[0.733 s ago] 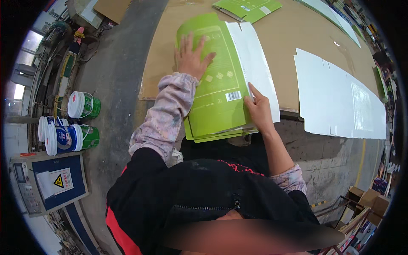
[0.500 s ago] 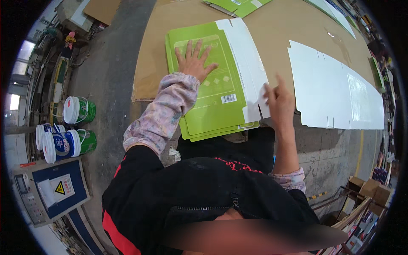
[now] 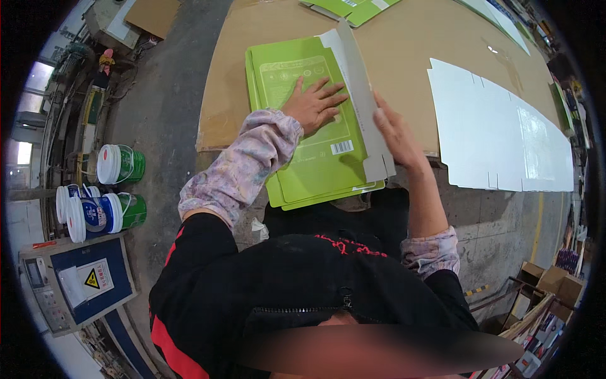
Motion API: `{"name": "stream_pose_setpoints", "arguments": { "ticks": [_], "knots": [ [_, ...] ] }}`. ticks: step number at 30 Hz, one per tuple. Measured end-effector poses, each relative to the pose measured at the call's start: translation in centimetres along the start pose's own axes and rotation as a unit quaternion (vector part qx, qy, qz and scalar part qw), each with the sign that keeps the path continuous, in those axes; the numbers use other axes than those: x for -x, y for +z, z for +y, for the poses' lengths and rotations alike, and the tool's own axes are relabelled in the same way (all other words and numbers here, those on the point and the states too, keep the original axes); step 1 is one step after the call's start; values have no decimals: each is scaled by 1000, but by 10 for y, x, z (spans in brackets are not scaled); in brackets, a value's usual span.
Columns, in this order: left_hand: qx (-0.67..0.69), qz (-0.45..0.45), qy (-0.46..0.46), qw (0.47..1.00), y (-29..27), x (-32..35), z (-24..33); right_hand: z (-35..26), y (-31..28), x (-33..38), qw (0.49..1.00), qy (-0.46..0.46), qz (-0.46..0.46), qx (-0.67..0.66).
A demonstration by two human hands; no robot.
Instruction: Organizing and stacking green folders or cardboard sleeves on a table.
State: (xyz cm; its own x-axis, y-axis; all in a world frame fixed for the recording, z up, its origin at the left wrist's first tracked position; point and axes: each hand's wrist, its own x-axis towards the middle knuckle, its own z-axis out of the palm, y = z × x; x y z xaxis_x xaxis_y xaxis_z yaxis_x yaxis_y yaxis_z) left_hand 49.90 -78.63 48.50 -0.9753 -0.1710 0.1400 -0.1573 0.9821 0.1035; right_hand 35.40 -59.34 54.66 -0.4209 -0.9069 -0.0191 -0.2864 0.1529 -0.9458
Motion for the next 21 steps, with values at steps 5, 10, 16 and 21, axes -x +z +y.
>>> {"name": "stream_pose_setpoints", "arguments": {
  "ticks": [5,10,16,21],
  "knots": [
    [85,4,-21,996,6,-3,-8,24,37,3,928,-158,15,338],
    [165,191,-10,967,4,-13,1,48,54,3,889,-131,20,439],
    [-36,107,-32,993,9,-33,-5,47,65,5,873,-134,34,468],
    [-70,80,-63,992,13,-30,-5,55,68,2,872,-149,53,463]
  ]
}}
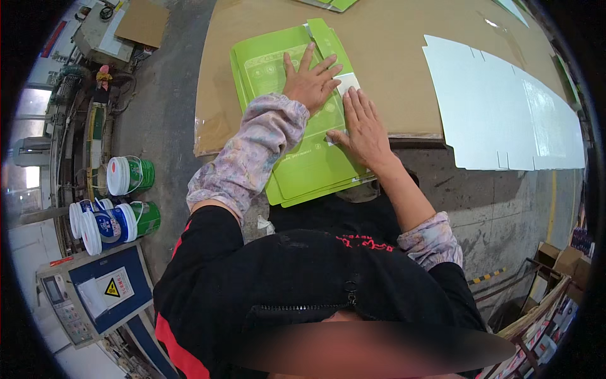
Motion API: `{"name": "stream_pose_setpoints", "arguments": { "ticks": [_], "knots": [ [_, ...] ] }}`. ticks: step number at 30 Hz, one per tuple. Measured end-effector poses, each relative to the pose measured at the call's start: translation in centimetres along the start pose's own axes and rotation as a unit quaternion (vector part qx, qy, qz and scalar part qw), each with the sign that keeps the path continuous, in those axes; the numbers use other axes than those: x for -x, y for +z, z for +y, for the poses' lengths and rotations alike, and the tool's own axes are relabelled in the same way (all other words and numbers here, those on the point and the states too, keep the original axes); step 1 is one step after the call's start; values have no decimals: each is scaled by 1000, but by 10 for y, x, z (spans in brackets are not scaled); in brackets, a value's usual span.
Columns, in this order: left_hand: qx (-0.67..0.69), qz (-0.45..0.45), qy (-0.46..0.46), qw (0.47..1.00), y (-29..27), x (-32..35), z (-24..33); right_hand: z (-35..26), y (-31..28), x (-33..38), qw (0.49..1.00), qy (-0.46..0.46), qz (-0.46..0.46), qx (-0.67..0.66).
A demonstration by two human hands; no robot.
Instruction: Organizing and stacking green folders or cardboard sleeves on a table.
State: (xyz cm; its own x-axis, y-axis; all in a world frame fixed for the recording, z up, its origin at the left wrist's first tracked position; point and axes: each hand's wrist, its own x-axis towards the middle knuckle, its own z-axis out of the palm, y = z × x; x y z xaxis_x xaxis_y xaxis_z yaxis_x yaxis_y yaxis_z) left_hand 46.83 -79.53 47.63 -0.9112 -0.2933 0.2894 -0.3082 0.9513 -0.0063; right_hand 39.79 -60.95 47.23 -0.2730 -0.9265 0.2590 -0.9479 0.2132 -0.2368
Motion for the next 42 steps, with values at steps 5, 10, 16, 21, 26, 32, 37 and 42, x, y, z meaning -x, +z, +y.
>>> {"name": "stream_pose_setpoints", "arguments": {
  "ticks": [5,10,16,21,26,32,37,42],
  "knots": [
    [-3,-5,-19,1000,4,1,-1,-3,-9,7,996,13,12,-90],
    [-32,-35,-50,998,7,-5,-2,-7,-15,23,999,-4,-9,-50],
    [-64,-40,-84,994,10,-22,-10,-14,-22,43,998,-15,-15,-62],
    [-59,-44,-105,992,12,-31,-14,-22,-27,57,999,-18,-30,-38],
    [-9,-37,-115,993,12,-30,-12,-26,-30,60,998,2,-41,-37],
    [-51,-46,-103,992,3,-22,-6,-27,-34,59,997,13,-47,-52],
    [-55,-65,-137,987,10,-45,-16,-27,-31,60,999,9,-31,-42],
    [-38,-41,-111,992,18,-36,-21,-24,-31,57,998,13,-28,-49]
  ]
}}
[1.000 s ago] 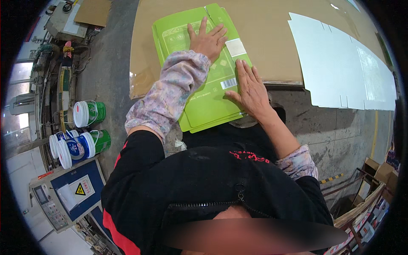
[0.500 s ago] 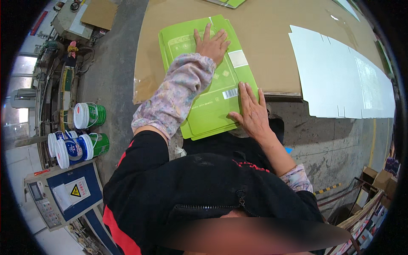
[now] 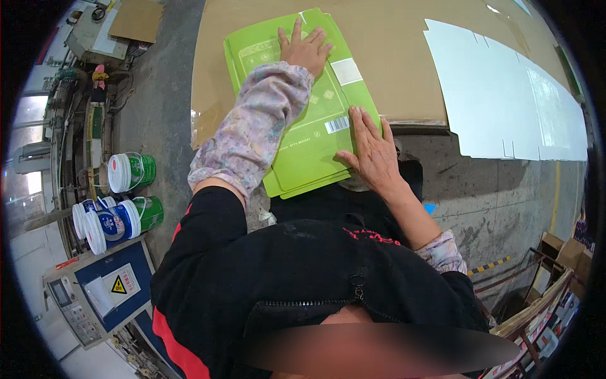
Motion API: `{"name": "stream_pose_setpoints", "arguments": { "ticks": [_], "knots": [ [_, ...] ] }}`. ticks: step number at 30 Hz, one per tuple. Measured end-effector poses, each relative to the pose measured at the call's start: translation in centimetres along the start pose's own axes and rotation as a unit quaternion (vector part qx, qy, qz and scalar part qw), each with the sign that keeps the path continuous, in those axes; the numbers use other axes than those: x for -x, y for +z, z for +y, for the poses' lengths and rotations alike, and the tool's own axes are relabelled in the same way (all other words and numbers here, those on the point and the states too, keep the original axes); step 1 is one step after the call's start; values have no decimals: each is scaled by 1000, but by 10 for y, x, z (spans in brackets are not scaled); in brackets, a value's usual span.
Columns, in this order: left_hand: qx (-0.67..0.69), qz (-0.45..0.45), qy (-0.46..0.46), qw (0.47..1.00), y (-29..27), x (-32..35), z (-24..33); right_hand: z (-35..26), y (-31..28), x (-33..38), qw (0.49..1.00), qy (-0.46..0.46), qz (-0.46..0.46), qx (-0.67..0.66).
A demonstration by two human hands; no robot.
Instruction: Organizing and stacking green folders or cardboard sleeves on a table.
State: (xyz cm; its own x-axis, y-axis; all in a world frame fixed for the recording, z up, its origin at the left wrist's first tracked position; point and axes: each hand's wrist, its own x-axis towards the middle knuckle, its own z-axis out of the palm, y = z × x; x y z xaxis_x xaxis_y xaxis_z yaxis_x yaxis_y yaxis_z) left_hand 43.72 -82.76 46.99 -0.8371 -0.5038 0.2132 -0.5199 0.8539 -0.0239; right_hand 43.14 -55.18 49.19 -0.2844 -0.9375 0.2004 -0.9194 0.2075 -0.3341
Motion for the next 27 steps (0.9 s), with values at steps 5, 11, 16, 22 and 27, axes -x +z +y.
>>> {"name": "stream_pose_setpoints", "arguments": {
  "ticks": [5,11,16,22,27],
  "knots": [
    [74,4,101,992,-11,43,10,3,2,-1,1000,9,0,-6],
    [119,-17,172,978,-31,71,13,3,3,0,1000,0,12,-2],
    [142,-36,228,963,-41,82,14,2,3,0,1000,3,10,-11],
    [115,-30,261,958,-45,84,14,1,1,0,1000,6,4,-3],
    [208,-38,237,948,-41,80,10,6,2,0,1000,6,-5,-25]
  ]
}}
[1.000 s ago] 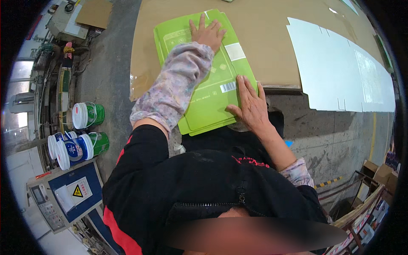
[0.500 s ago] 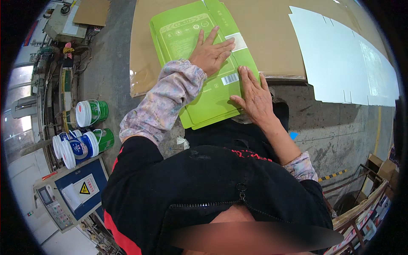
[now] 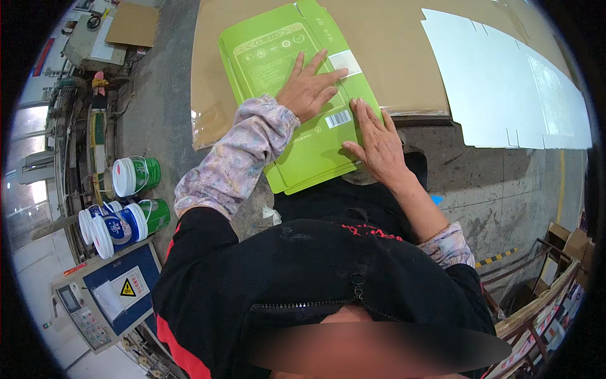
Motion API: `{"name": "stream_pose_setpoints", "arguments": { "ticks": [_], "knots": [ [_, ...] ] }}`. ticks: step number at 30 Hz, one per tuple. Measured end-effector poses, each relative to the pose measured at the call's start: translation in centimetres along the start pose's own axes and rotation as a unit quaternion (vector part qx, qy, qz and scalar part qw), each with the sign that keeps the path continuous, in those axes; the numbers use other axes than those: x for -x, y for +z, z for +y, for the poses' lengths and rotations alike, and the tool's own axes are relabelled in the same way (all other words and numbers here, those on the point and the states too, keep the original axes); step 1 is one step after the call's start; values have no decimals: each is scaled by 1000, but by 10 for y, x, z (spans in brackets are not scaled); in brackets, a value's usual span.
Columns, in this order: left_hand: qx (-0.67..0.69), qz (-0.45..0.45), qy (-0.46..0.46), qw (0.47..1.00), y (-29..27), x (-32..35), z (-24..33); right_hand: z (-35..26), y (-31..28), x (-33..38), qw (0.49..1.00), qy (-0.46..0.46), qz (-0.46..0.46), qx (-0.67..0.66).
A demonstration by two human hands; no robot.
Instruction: Organizing and stacking green folders or cardboard sleeves on a table.
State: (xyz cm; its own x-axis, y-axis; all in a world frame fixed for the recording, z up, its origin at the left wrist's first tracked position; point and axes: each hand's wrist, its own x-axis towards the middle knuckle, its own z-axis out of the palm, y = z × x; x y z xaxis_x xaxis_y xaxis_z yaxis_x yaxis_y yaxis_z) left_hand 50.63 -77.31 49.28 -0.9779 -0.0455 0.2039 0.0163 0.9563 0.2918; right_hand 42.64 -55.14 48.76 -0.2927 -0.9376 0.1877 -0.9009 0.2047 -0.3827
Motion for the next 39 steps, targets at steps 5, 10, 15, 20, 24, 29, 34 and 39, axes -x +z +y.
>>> {"name": "stream_pose_setpoints", "arguments": {
  "ticks": [5,10,15,20,24,29,34,39],
  "knots": [
    [60,32,-4,998,-1,0,2,0,0,1,1000,-7,-7,28],
    [41,13,33,999,-5,-2,7,2,2,3,999,-13,-2,41],
    [89,3,27,996,-11,-3,10,21,-12,-1,996,4,-14,-86],
    [79,47,51,994,-13,0,5,113,-51,4,978,162,118,64],
    [203,166,-4,965,-18,-5,11,167,-58,31,936,259,-5,240],
    [158,209,-38,964,-13,-5,9,177,-61,41,941,256,-30,220],
    [69,173,-37,982,-6,-5,3,136,-80,6,970,235,55,-23],
    [19,143,-72,987,2,-5,1,64,-51,-27,960,159,70,-220]
  ]
}}
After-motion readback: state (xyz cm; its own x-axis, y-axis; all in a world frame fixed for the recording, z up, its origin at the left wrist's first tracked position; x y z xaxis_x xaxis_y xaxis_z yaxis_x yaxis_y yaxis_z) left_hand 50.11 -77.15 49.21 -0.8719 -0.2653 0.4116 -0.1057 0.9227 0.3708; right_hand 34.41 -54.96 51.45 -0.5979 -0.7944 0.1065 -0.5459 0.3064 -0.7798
